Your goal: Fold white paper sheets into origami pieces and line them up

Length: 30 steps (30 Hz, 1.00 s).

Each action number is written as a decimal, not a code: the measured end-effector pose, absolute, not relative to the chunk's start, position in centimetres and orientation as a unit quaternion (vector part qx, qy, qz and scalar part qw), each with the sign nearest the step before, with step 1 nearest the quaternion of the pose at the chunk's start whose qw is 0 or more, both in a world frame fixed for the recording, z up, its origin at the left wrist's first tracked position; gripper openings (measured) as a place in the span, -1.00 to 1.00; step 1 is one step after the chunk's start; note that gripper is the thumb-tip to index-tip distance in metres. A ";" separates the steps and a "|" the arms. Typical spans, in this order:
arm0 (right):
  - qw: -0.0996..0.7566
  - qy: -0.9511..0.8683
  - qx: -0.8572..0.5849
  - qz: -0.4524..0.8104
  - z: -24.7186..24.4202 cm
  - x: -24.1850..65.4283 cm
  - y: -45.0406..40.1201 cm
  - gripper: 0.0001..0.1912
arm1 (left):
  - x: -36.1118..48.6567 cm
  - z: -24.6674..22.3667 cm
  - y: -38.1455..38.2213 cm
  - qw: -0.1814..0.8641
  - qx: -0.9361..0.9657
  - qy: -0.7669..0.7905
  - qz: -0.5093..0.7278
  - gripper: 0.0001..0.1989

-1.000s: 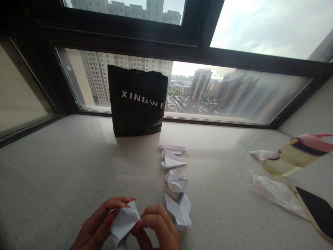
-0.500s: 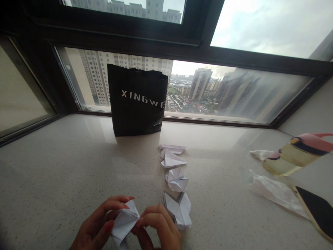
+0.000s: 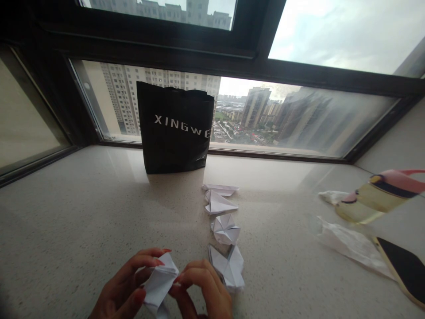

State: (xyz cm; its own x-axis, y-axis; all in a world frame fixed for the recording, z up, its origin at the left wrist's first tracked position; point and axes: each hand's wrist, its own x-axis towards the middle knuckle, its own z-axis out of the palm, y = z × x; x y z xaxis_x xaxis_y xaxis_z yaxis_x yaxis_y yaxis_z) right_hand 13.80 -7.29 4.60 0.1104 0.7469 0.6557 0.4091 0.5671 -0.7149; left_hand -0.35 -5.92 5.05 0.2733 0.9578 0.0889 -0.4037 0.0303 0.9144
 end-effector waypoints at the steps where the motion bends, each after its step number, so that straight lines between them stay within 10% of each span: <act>1: 0.603 -0.646 -0.446 0.145 4.5 13.7 -7.3 -0.96 | -0.4 5.1 -5.9 0.652 0.460 0.300 0.522 -0.76; 30: 0.510 -0.722 -0.465 0.046 4.3 13.7 -7.4 -0.89 | -0.1 5.3 -5.9 0.702 0.452 0.340 0.432 -0.73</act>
